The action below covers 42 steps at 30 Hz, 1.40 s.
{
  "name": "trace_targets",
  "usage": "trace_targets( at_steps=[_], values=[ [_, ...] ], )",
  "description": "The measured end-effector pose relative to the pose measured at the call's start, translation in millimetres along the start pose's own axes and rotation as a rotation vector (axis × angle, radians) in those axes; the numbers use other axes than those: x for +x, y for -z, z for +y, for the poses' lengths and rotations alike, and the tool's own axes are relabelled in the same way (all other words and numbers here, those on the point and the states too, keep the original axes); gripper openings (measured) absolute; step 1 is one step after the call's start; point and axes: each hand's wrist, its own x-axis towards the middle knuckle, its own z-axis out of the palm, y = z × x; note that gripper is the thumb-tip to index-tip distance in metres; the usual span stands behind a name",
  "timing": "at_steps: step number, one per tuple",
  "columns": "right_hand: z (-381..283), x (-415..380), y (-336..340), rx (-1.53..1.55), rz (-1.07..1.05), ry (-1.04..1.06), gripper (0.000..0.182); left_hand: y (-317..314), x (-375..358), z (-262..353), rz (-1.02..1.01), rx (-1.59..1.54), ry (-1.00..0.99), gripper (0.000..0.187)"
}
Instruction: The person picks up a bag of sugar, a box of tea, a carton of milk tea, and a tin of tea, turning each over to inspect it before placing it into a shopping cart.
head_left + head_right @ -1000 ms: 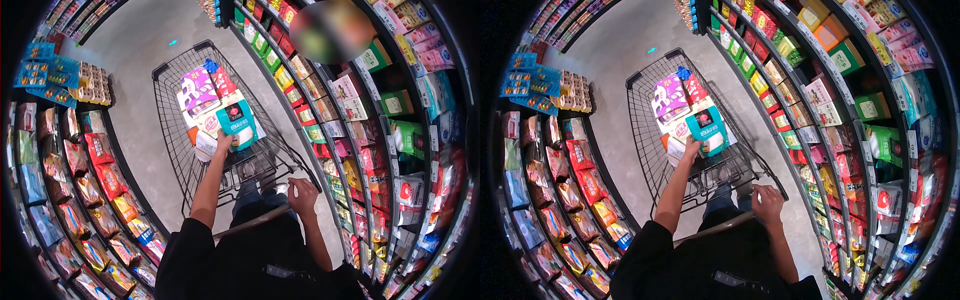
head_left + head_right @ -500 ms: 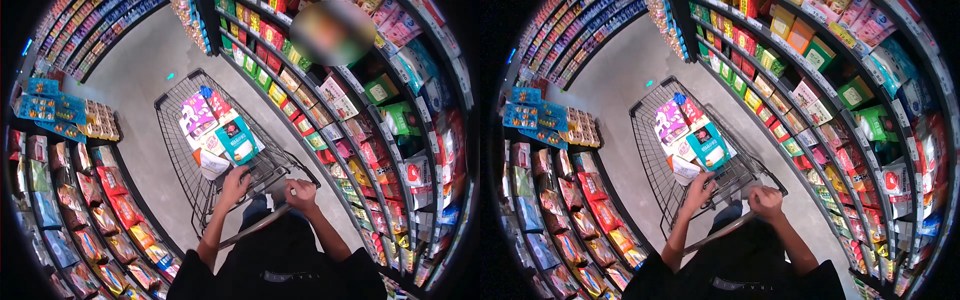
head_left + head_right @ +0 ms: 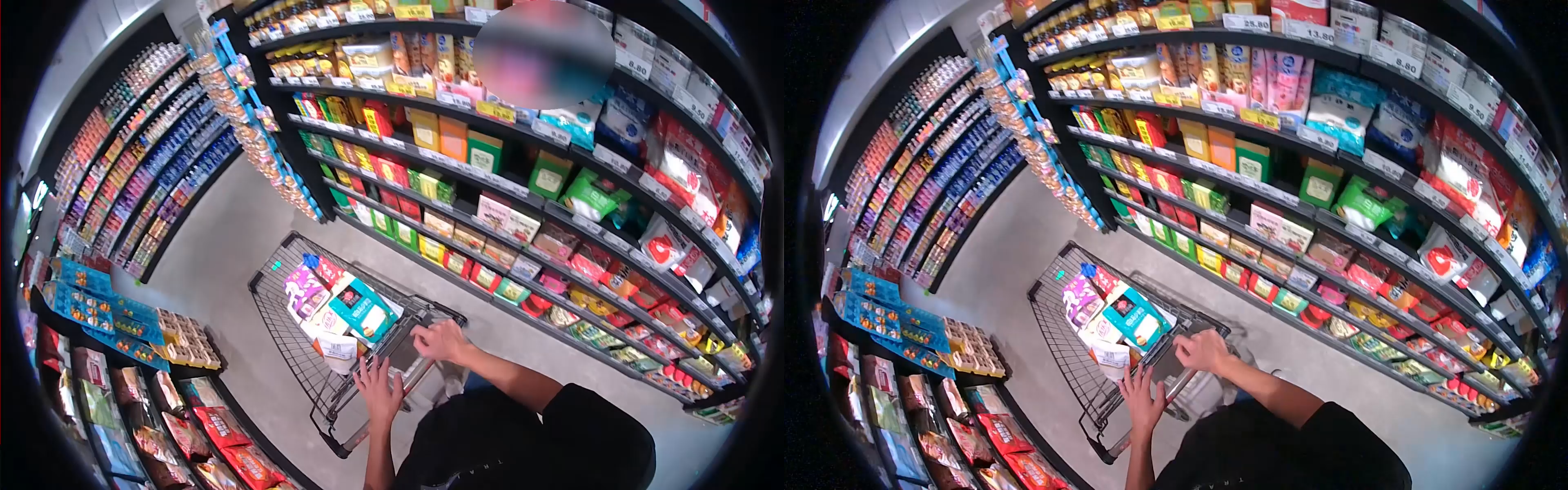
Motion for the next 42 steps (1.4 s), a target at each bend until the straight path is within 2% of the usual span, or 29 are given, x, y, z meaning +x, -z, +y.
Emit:
trace_targets(
  at_steps=[6, 13, 16, 19, 25, 29, 35, 39, 42],
  values=[
    [10.7, 57.7, -21.1, 0.108, -0.013, 0.048, 0.013, 1.2, 47.5, -25.5, 0.011, -0.057, 0.034, 0.048],
    [30.5, 129.4, -52.9, 0.112, 0.019, 0.110, 0.013, -1.6, 108.1, -55.0, 0.016, 0.036, 0.076, 0.048],
    [36.2, 160.2, -63.6, 0.112, 0.020, 0.192, 0.014, -0.3, 133.9, -65.5, 0.092, 0.063, 0.094, 0.046],
    [38.1, 191.2, -70.8, 0.142, -0.057, 0.166, 0.016, 9.6, 160.7, -68.9, 0.096, 0.061, 0.139, 0.046],
    [45.8, 245.1, -97.2, 0.203, -0.201, 0.151, 0.019, 16.5, 206.0, -85.4, 0.235, 0.150, 0.167, 0.038],
    [46.5, 274.2, -111.3, 0.201, -0.213, 0.162, 0.020, 22.4, 233.2, -103.1, 0.268, 0.185, 0.161, 0.039],
    [46.7, 309.6, -128.8, 0.182, -0.253, 0.195, 0.019, 29.1, 263.2, -128.5, 0.254, 0.175, 0.176, 0.041],
    [36.5, 333.1, -132.9, 0.086, -0.311, 0.158, 0.020, 38.8, 275.9, -146.3, 0.148, 0.151, 0.251, 0.044],
    [38.6, 350.0, -152.0, 0.133, -0.183, 0.214, 0.013, 40.3, 291.1, -154.6, 0.134, 0.247, 0.191, 0.043]
  ],
)
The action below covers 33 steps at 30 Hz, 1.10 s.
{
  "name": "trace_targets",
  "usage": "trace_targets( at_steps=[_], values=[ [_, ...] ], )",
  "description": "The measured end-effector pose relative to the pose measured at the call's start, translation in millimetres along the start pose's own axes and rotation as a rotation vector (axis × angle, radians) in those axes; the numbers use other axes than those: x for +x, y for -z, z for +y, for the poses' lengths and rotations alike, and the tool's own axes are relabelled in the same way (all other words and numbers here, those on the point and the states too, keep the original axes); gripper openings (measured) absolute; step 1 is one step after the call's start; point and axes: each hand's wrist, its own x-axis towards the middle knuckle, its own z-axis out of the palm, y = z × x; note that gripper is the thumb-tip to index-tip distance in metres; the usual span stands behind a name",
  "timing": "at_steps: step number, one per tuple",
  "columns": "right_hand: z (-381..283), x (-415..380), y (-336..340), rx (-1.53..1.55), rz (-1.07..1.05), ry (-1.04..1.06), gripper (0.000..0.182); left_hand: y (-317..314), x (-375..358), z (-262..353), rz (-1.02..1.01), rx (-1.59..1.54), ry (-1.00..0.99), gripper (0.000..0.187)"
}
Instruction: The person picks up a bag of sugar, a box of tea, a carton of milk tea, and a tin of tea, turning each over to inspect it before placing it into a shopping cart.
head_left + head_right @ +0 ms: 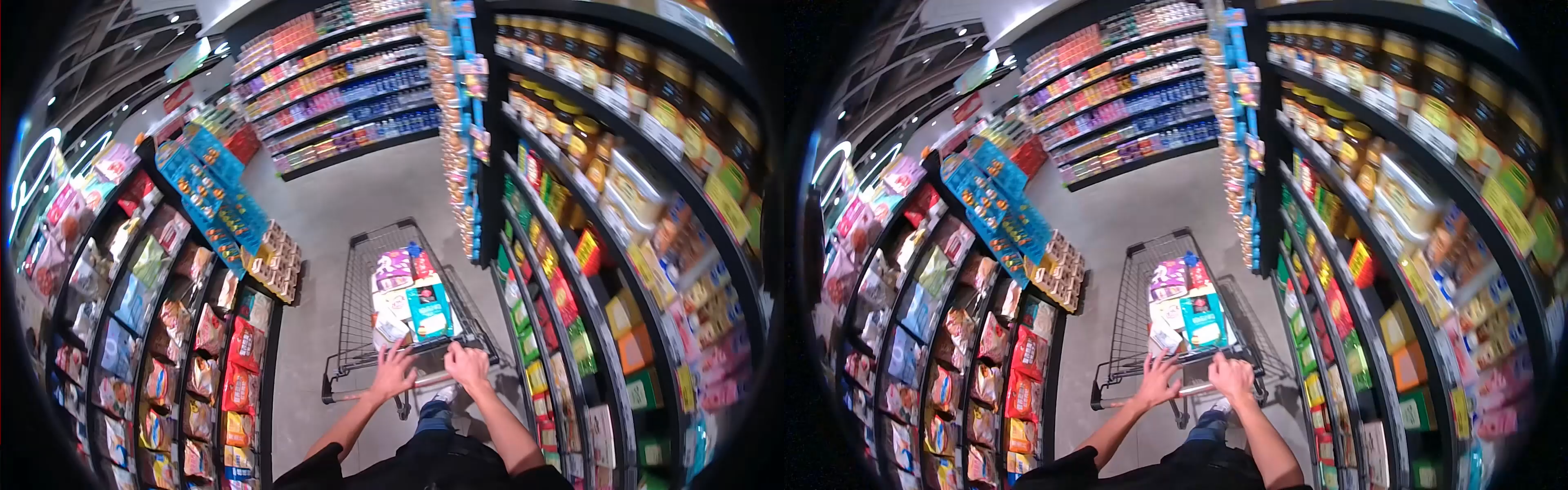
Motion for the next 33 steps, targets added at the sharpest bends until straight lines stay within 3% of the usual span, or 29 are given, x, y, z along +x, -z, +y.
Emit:
trace_targets(
  at_steps=[5, 9, 10, 14, 18, 19, 21, 23, 28, 33],
  values=[
    [5.6, 35.0, -9.0, -0.006, -0.041, 0.026, 0.013, 13.9, 67.5, -4.2, -0.025, -0.133, -0.176, 0.041],
    [0.2, 54.0, -18.5, -0.025, 0.026, 0.082, 0.017, -13.8, 138.6, -17.8, -0.062, -0.505, -0.187, 0.039],
    [-6.4, 61.9, -10.3, -0.047, -0.043, 0.051, 0.015, -19.5, 151.3, -15.7, 0.103, -0.529, -0.286, 0.040],
    [-0.7, 78.2, -36.0, -0.006, 0.156, 0.046, 0.014, -56.3, 169.2, -30.3, -0.018, -0.653, -0.296, 0.036],
    [-9.4, 91.5, -31.8, -0.081, 0.259, 0.091, 0.013, -61.7, 175.2, -44.8, 0.011, -0.668, -0.276, 0.032],
    [-8.0, 91.5, -28.7, -0.050, 0.159, 0.025, 0.019, -61.3, 177.6, -46.2, -0.020, -0.619, -0.264, 0.033],
    [-3.5, 88.8, -22.9, -0.121, 0.337, 0.047, 0.034, -54.2, 181.2, -42.1, -0.037, -0.612, -0.243, 0.034],
    [-5.5, 79.1, -10.3, -0.138, 0.364, -0.078, 0.051, -57.4, 184.0, -46.2, -0.052, -0.588, -0.233, 0.036],
    [-8.6, 82.8, -16.2, -0.082, 0.284, -0.318, 0.051, -54.9, 198.5, -34.4, -0.069, -0.785, -0.169, 0.035],
    [-9.4, 83.8, -8.9, -0.040, 0.168, -0.375, 0.057, -44.3, 219.3, 10.6, -0.176, -0.948, -0.235, 0.036]
  ],
)
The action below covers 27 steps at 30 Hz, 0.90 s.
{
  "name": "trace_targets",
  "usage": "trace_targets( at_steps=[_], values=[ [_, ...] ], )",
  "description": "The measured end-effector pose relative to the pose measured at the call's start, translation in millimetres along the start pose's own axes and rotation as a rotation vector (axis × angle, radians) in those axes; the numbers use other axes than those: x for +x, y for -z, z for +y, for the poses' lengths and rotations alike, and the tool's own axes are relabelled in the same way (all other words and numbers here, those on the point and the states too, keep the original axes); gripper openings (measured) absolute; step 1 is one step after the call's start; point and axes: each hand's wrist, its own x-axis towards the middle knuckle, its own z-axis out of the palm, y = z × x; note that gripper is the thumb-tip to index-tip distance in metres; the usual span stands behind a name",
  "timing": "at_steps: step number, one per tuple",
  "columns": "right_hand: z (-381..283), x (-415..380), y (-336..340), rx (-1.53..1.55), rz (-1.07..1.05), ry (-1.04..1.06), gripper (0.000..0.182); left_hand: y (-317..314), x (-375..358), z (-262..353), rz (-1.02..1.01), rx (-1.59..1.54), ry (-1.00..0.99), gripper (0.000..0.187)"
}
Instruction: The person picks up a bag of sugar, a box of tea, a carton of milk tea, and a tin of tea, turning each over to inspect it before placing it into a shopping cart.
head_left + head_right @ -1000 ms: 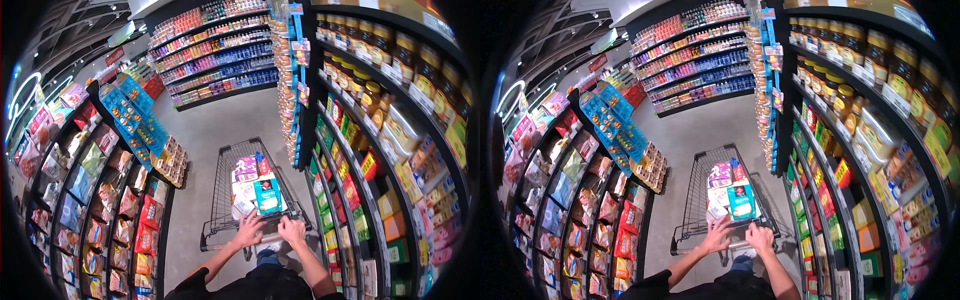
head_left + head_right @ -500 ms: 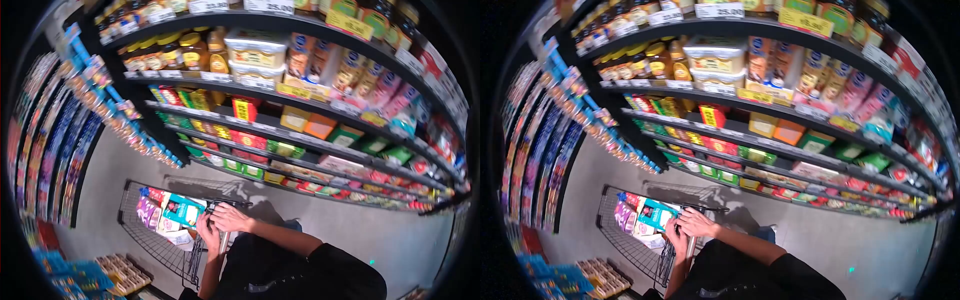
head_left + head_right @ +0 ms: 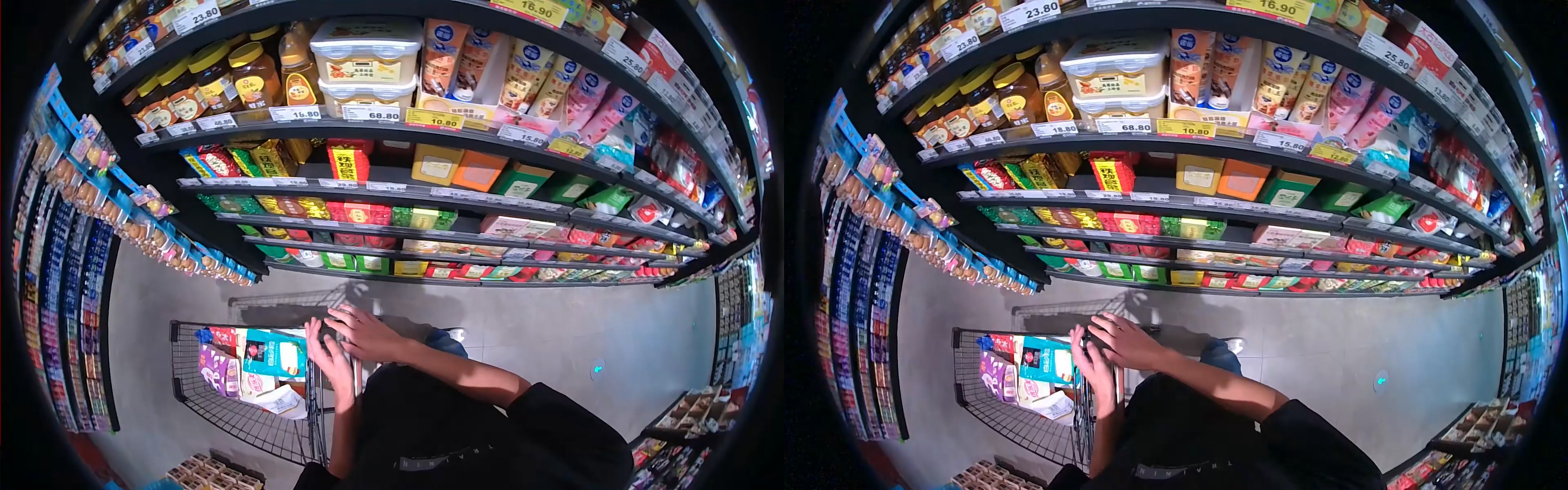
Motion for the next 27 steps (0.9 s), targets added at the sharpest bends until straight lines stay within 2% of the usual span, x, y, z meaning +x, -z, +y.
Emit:
trace_targets(
  at_steps=[2, 4, 6, 12, 14, 27],
  values=[
    [0.0, 1.2, 0.1, -0.010, -0.011, -0.012, 0.057, -2.1, 4.1, 7.4, -0.131, 0.036, 0.011, 0.042],
    [-1.1, 0.7, -2.9, -0.014, 0.012, -0.017, 0.058, 0.0, 3.3, 13.8, -0.172, 0.126, 0.040, 0.045],
    [-3.5, -0.7, -8.6, 0.002, 0.011, -0.068, 0.058, 1.1, 1.7, 4.5, -0.178, 0.134, -0.034, 0.043],
    [-0.2, -3.3, -23.9, 0.004, 0.120, -0.057, 0.055, 2.8, 0.5, -7.5, -0.162, 0.160, -0.042, 0.043],
    [2.3, -3.5, -25.8, 0.060, 0.080, -0.056, 0.061, 1.8, 0.6, -9.4, -0.142, 0.148, -0.039, 0.044],
    [12.0, -5.1, -37.7, 0.088, 0.103, 0.005, 0.060, 0.1, -1.1, -23.3, -0.105, 0.166, -0.048, 0.046]
  ],
)
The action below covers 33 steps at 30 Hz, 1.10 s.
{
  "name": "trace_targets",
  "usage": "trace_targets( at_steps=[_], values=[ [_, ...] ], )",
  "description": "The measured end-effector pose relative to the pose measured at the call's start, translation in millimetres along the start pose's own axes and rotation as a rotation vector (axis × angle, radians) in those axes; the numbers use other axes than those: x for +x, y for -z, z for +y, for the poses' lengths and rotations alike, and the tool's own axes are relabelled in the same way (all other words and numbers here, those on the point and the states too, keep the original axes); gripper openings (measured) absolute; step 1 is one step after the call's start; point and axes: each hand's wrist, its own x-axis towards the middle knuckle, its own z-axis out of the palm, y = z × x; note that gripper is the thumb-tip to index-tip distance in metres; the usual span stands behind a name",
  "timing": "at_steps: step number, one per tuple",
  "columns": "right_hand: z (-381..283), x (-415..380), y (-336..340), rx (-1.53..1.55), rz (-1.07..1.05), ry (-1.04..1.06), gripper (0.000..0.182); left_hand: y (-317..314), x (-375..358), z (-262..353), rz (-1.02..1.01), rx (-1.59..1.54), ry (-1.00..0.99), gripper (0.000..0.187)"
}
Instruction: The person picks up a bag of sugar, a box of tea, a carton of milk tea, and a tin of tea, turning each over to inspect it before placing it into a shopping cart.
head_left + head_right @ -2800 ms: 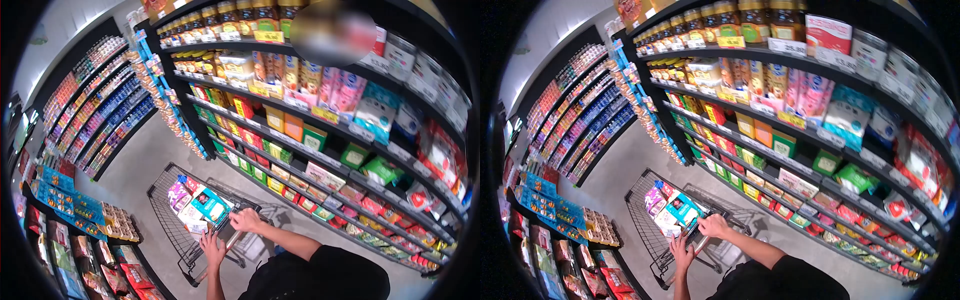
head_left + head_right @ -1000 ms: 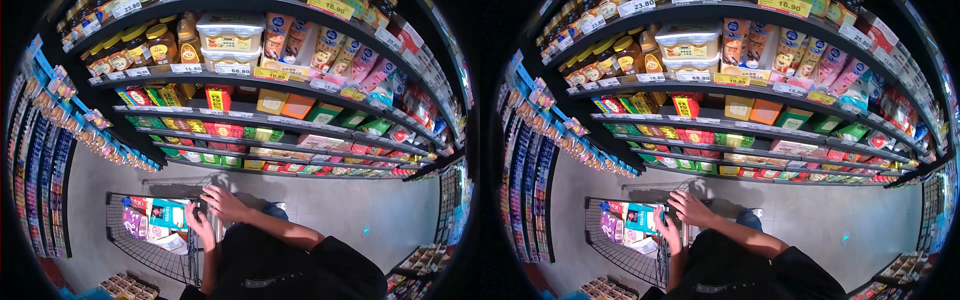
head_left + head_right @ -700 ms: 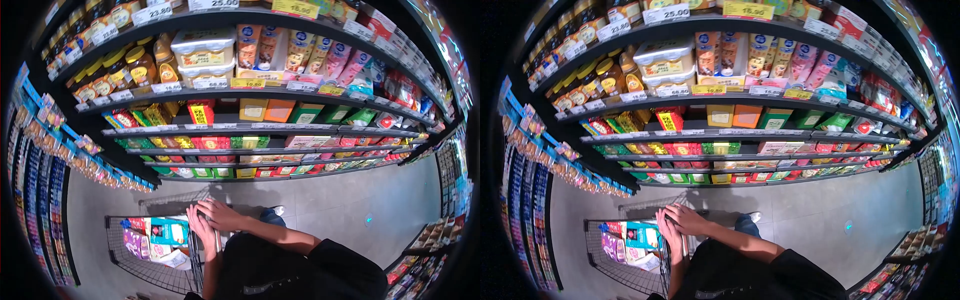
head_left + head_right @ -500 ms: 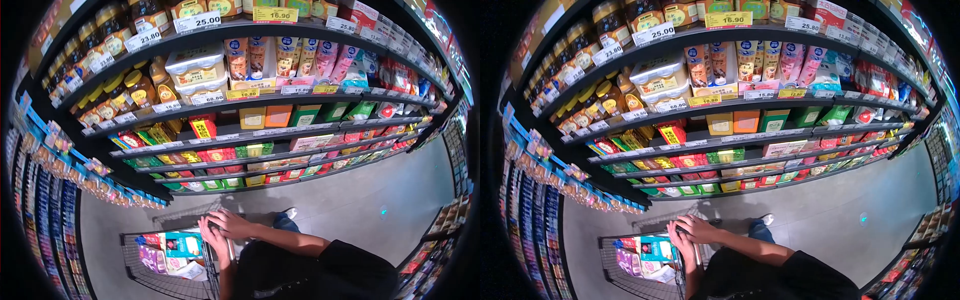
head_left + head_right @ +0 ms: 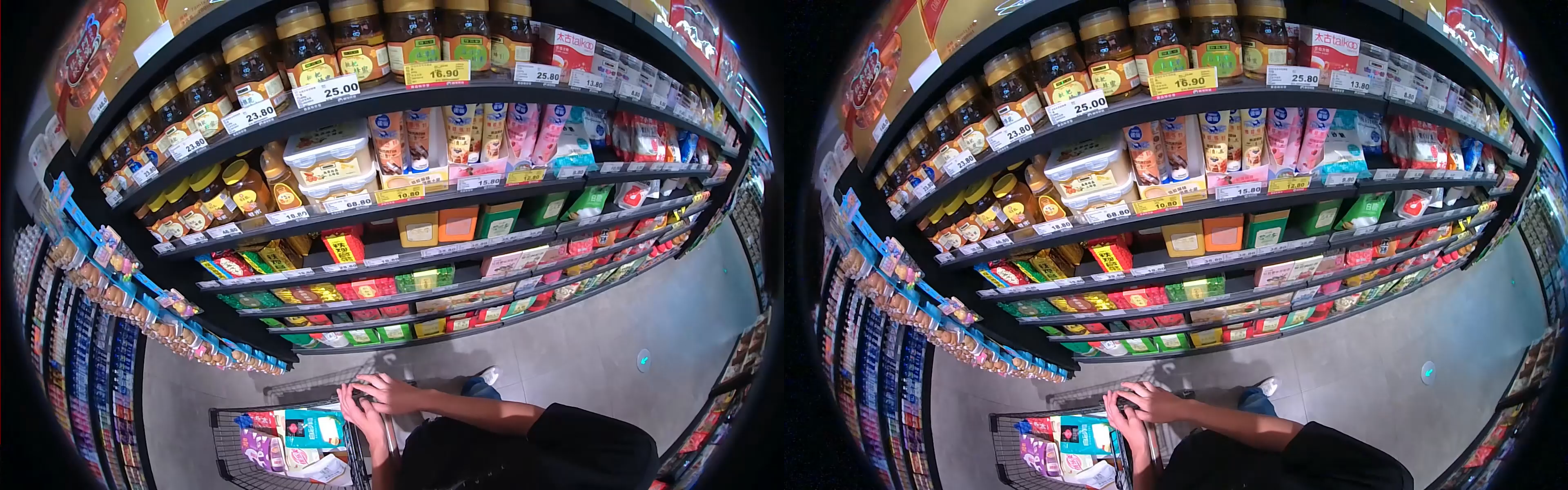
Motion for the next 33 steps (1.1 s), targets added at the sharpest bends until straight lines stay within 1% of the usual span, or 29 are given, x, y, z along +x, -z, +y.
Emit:
trace_targets(
  at_steps=[3, 6, 8, 9, 11, 13, 15, 20, 26, 28, 29, 33],
  values=[
    [-0.9, -2.2, 3.3, -0.006, -0.018, 0.010, 0.062, -1.9, 0.0, -2.6, 0.022, 0.006, 0.010, 0.047],
    [3.4, -3.4, 2.0, -0.008, 0.006, 0.088, 0.064, -1.5, 0.4, -1.3, 0.021, -0.003, 0.012, 0.047],
    [4.2, -3.2, -0.4, 0.046, 0.002, 0.045, 0.064, -1.5, 1.1, -0.6, 0.032, -0.007, 0.006, 0.047],
    [4.0, -3.4, 0.3, 0.049, -0.002, 0.057, 0.064, -1.0, 0.8, -0.7, 0.022, -0.013, -0.002, 0.048],
    [4.0, -4.9, 2.6, 0.094, -0.055, -0.017, 0.064, -2.4, 1.9, -2.1, 0.026, 0.000, -0.004, 0.048],
    [5.3, -5.6, 2.9, 0.100, -0.065, -0.007, 0.064, -2.1, 0.2, -3.5, 0.023, 0.002, -0.007, 0.048],
    [5.6, -5.4, 3.8, 0.045, -0.027, 0.053, 0.063, -1.2, 0.0, -0.7, 0.031, 0.007, -0.012, 0.047],
    [3.8, -4.8, 3.3, 0.065, -0.052, -0.020, 0.063, -0.2, 1.5, 2.9, 0.026, -0.002, -0.001, 0.045],
    [4.1, -6.0, 3.5, 0.067, -0.030, 0.008, 0.065, 0.5, 0.6, 3.9, 0.025, -0.001, 0.001, 0.045],
    [6.0, -5.2, 1.2, 0.043, 0.028, 0.085, 0.065, -0.4, 1.3, 1.9, 0.020, 0.008, 0.008, 0.045],
    [6.2, -5.0, 0.2, 0.035, 0.027, 0.096, 0.065, -1.1, 1.0, 2.5, 0.021, 0.003, 0.032, 0.046],
    [8.4, -5.0, -0.3, 0.042, 0.048, 0.110, 0.064, -1.3, 0.0, -0.9, 0.030, -0.010, 0.003, 0.046]
  ],
)
